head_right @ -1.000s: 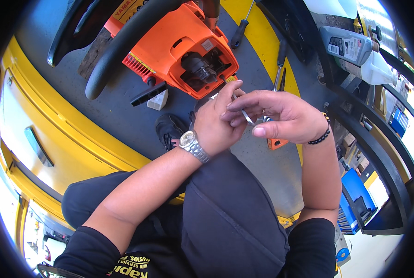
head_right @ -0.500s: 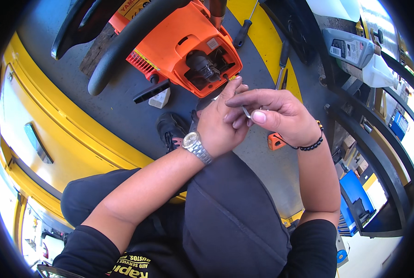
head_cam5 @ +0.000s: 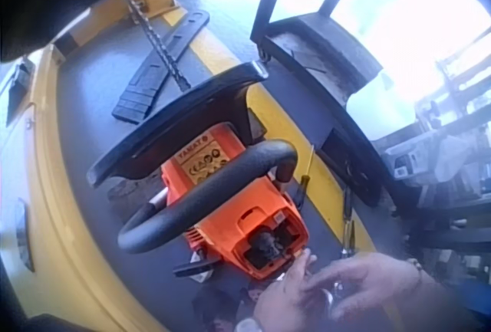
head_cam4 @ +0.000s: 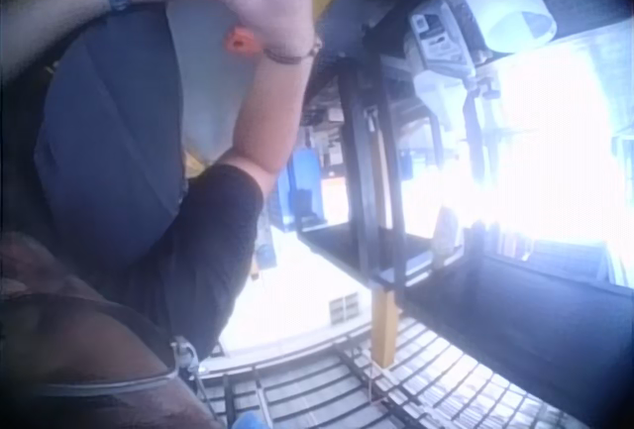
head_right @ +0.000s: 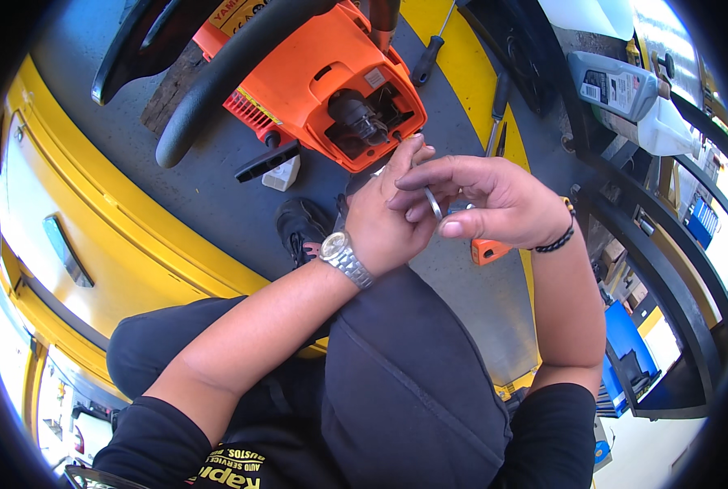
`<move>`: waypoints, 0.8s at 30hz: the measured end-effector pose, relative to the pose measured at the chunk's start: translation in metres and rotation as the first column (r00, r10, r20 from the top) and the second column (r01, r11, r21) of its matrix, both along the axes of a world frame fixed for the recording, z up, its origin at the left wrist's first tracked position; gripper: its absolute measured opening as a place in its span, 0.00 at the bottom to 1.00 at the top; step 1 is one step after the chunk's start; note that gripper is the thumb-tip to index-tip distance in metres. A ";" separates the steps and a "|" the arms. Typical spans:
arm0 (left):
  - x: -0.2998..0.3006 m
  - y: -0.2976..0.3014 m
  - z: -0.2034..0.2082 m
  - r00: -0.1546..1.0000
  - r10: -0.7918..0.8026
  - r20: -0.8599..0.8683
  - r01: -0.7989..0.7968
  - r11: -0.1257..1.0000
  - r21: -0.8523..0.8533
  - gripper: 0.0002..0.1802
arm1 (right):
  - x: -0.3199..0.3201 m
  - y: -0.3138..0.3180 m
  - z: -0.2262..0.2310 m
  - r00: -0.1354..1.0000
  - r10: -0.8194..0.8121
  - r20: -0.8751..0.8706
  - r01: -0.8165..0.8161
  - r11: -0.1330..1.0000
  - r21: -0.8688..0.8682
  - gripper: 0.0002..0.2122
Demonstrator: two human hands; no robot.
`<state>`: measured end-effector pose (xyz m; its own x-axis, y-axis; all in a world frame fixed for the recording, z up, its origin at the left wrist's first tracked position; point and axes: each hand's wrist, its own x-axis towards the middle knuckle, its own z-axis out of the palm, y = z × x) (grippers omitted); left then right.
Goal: The person is repairing a chainsaw. They use a wrench to tighten a bolt on the chainsaw, then pull the starter cord multiple times to attempt to start the engine.
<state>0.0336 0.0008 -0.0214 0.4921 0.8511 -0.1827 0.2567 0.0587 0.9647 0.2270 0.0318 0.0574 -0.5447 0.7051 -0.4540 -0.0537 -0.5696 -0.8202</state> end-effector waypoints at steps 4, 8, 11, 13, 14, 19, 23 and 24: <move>0.004 0.000 -0.003 1.000 0.030 0.001 -0.030 0.998 0.048 0.52 | -0.005 0.010 0.014 0.854 0.025 0.520 -0.253 0.893 0.373 0.18; 0.007 0.000 0.003 0.999 0.024 0.043 -0.026 0.999 0.045 0.52 | -0.015 0.001 0.016 0.876 -0.245 0.415 0.152 0.958 0.245 0.17; 0.004 0.001 0.018 0.999 -0.024 0.022 0.025 0.997 -0.068 0.53 | -0.018 -0.003 0.017 0.927 -0.317 0.199 0.324 0.946 -0.002 0.21; 0.005 0.000 0.013 0.998 0.020 0.066 -0.018 0.999 -0.027 0.52 | -0.006 -0.003 0.013 0.975 -0.222 0.018 0.223 0.969 -0.107 0.23; 0.005 0.000 0.011 0.995 0.041 0.088 -0.040 0.999 -0.007 0.52 | -0.002 -0.003 0.010 0.982 -0.187 -0.024 0.184 0.977 -0.104 0.23; 0.004 -0.003 0.008 0.998 0.015 0.056 -0.019 0.998 0.060 0.49 | 0.012 0.005 0.009 0.993 0.014 -0.115 -0.033 0.986 -0.164 0.22; 0.002 -0.001 0.008 0.999 -0.050 0.018 0.049 0.998 0.026 0.46 | 0.017 0.016 0.009 0.975 0.219 0.044 -0.214 0.972 -0.096 0.17; 0.003 0.000 0.010 0.999 -0.040 0.019 0.039 0.998 0.039 0.44 | 0.014 0.017 0.010 0.965 0.229 0.130 -0.226 0.973 -0.038 0.16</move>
<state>0.0362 0.0013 -0.0111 0.5287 0.8372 -0.1398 0.2390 0.0112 0.9710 0.2413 0.0488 0.0671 -0.6232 0.5581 -0.5480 0.1883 -0.5730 -0.7976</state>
